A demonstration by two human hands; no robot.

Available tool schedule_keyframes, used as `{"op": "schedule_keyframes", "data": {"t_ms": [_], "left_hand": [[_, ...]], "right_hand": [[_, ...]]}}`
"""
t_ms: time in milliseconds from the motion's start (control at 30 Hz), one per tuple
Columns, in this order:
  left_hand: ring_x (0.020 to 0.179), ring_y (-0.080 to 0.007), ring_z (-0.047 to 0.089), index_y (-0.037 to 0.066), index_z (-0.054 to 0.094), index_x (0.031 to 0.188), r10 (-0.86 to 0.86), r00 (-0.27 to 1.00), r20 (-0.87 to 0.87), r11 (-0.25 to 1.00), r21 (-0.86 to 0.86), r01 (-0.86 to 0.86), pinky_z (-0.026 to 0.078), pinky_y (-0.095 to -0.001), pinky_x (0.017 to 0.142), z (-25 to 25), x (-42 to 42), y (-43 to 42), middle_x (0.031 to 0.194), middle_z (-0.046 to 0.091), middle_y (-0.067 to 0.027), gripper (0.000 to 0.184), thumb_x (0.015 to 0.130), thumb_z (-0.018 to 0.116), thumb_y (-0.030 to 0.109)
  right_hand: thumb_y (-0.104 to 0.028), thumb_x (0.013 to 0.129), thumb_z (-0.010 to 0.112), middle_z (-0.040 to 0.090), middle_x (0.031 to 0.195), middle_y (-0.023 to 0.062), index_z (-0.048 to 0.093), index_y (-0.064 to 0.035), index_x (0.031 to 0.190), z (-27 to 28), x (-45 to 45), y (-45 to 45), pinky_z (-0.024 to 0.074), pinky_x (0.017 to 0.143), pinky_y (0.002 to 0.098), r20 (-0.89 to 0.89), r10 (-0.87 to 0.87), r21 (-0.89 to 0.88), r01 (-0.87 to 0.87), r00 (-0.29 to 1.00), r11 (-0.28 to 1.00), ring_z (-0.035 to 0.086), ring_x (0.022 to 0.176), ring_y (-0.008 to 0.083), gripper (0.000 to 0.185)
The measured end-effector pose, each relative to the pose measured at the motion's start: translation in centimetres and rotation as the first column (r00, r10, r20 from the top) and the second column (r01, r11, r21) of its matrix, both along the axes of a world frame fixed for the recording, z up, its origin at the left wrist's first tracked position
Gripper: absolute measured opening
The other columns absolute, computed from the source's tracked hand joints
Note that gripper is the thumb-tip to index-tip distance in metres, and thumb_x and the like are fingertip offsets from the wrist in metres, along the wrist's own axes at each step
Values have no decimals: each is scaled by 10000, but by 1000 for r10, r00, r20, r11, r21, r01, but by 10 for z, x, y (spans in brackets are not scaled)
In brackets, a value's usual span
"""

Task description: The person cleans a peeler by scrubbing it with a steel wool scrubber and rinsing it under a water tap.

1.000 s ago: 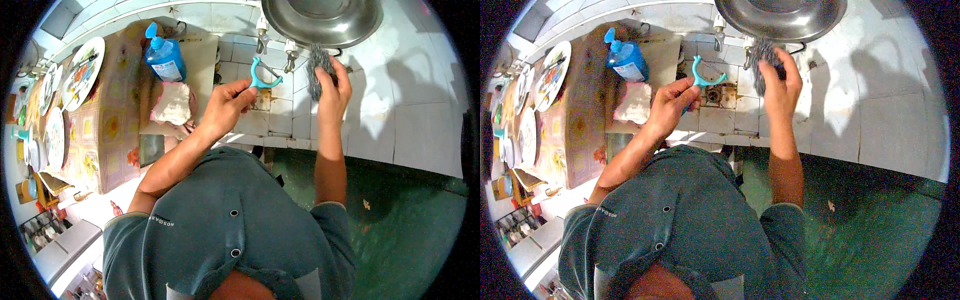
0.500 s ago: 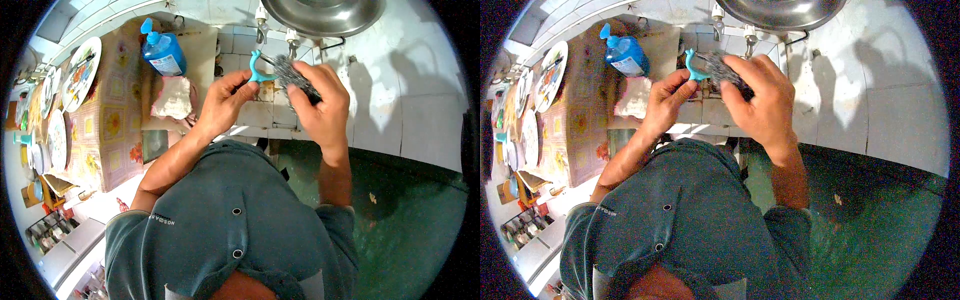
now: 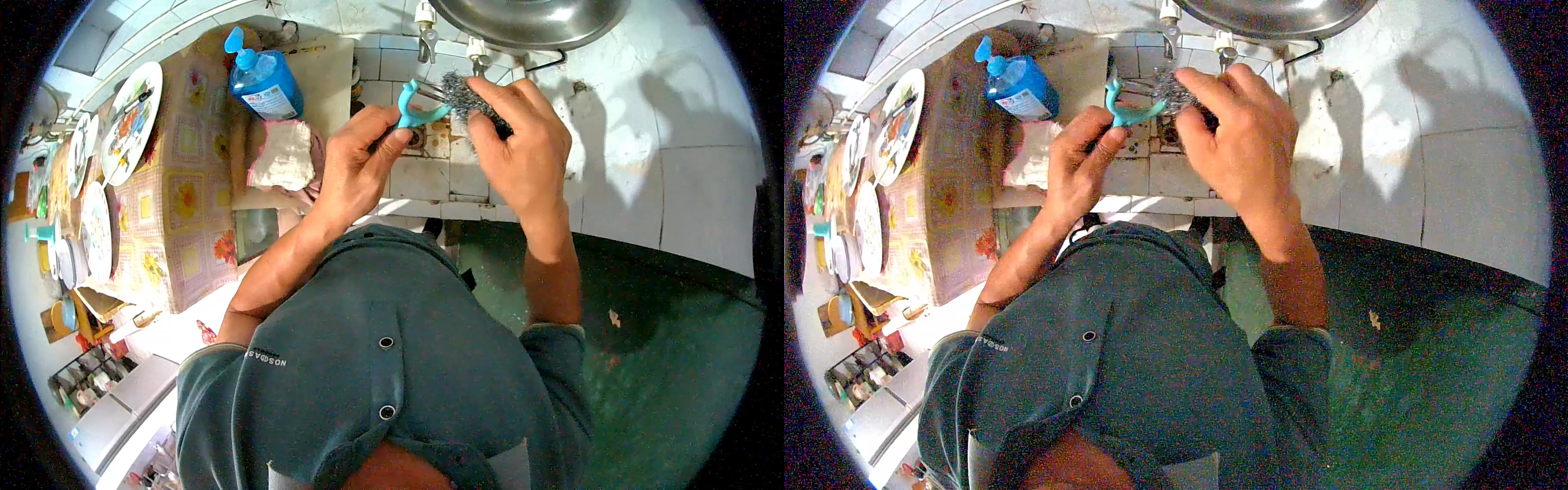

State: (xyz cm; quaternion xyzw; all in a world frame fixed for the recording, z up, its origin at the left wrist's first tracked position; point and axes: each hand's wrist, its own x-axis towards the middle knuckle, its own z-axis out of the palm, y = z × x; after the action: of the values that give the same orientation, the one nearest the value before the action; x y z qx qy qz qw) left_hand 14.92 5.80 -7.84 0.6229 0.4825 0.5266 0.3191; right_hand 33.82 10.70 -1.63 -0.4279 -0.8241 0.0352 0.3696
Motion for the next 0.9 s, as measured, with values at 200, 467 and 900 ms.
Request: {"op": "schedule_keyframes", "data": {"t_ms": [200, 467, 900], "left_hand": [[753, -152, 510, -49, 611, 1023, -11, 997, 74, 995, -96, 18, 418, -283, 670, -6, -2, 1, 809, 555, -77, 168, 901, 605, 67], [833, -102, 566, -55, 600, 1102, -29, 906, 423, 927, -329, 183, 465, -242, 752, -9, 5, 4, 912, 631, -46, 243, 941, 584, 126], [698, -209, 553, 31, 648, 1107, 74, 994, -76, 995, -60, -78, 434, -328, 637, -16, 5, 11, 819, 613, -119, 238, 878, 635, 96]], "right_hand": [[-61, 743, 645, 591, 788, 76, 694, -78, 1032, -1, 8, 6, 476, 648, 328, -77, 28, -39, -31, 997, 999, 593, 713, 217, 294], [-11, 762, 662, 618, 848, 74, 670, -17, 1077, 3, -1, 6, 460, 700, 259, -234, 93, -45, -107, 968, 993, 590, 768, 148, 315], [-45, 727, 664, 645, 865, 74, 715, -106, 1023, 16, -21, 10, 500, 678, 316, 242, 100, 33, -111, 965, 993, 630, 755, 239, 307]]}}
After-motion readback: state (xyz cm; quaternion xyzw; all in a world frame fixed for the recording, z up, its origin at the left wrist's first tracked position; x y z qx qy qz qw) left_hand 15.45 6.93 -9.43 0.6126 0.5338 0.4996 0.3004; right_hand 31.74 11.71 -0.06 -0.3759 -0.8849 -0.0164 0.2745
